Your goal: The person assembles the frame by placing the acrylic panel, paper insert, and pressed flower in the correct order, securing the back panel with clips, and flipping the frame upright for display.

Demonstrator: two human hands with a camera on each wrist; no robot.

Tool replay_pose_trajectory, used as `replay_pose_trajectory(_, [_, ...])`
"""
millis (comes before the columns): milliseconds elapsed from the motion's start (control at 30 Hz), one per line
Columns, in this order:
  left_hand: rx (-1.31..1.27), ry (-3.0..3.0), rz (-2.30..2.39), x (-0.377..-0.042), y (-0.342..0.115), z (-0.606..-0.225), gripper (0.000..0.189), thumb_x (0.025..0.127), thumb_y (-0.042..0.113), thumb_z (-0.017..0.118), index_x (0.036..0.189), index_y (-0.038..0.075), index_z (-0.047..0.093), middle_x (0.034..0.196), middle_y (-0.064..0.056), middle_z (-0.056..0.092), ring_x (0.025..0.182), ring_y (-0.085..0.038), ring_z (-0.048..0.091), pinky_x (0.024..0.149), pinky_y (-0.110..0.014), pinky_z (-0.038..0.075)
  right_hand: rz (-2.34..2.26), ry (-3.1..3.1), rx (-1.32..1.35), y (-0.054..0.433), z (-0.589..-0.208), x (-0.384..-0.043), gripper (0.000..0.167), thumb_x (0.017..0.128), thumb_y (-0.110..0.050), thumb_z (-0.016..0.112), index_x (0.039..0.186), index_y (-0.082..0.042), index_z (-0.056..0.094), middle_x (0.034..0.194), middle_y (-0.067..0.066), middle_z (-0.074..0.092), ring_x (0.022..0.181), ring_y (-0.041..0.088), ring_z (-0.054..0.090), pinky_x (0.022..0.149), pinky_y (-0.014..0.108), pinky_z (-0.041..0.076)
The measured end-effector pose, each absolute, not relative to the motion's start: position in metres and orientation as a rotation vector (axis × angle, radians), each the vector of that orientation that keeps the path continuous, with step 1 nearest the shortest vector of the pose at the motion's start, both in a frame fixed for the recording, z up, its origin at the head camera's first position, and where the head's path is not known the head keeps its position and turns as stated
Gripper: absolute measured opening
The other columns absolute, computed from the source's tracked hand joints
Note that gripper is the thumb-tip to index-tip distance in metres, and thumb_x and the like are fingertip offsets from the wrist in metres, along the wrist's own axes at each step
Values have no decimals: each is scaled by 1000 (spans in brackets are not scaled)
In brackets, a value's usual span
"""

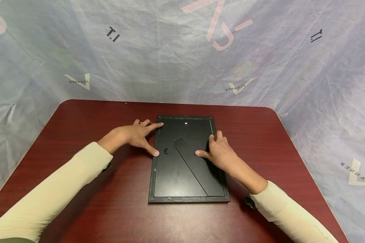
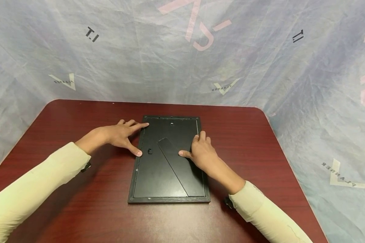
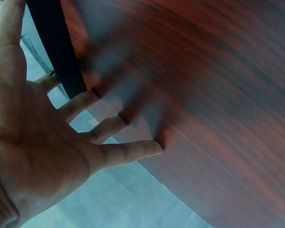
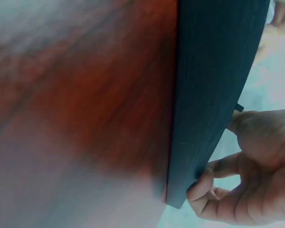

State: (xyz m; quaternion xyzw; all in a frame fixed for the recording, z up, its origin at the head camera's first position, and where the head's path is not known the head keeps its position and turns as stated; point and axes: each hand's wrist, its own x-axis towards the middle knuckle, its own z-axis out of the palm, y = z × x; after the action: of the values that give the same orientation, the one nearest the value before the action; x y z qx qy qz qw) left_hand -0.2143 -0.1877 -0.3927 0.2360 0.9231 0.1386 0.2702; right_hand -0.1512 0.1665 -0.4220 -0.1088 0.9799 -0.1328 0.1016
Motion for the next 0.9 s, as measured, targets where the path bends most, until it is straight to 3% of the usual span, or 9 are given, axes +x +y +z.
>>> replay_pose_trajectory(167, [632,2485,373,-213,-187,-393,130,85,74,89,184,31,15,185,-20,22,164,-65,21,121,-84,38,-285,2904,-311,174,-449,-166,118,98,-83,63,162,15,48,155,33,43,128,49,58,92,59,64])
replay_pose_trajectory(200, [630,2484,374,-213,-186,-393,130,85,74,89,184,31,15,185,-19,22,164,-65,21,121,-84,38,-258,2890,-303,170,-440,-163,112,101,-76,68,162,15,48,156,34,43,129,49,58,92,59,64])
replay_pose_trajectory(467, [622,2492,346,-213,-188,-397,131,85,78,87,184,33,13,186,-18,22,165,-61,23,122,-83,39,-307,2804,-293,161,-401,-148,101,105,-63,73,161,17,48,155,37,45,129,48,61,96,56,63])
replay_pose_trajectory(700, [605,2493,336,-211,-188,-402,132,84,83,83,184,37,10,188,-15,19,170,-59,19,123,-85,36,-345,2769,-256,170,-392,-153,104,102,-70,74,164,11,50,160,36,49,134,42,65,103,57,61])
replay_pose_trajectory(833, [603,2485,331,-209,-188,-402,135,86,84,81,184,32,5,191,-17,14,172,-59,16,126,-85,32,-464,2771,-249,178,-391,-154,96,101,-65,78,162,6,56,160,32,55,143,40,59,106,59,59])
replay_pose_trajectory(900, [596,2484,333,-206,-187,-401,136,87,86,78,184,29,2,191,-18,10,173,-60,13,128,-85,28,-529,2776,-270,183,-391,-153,88,102,-60,80,159,3,60,152,28,62,138,38,60,106,58,58])
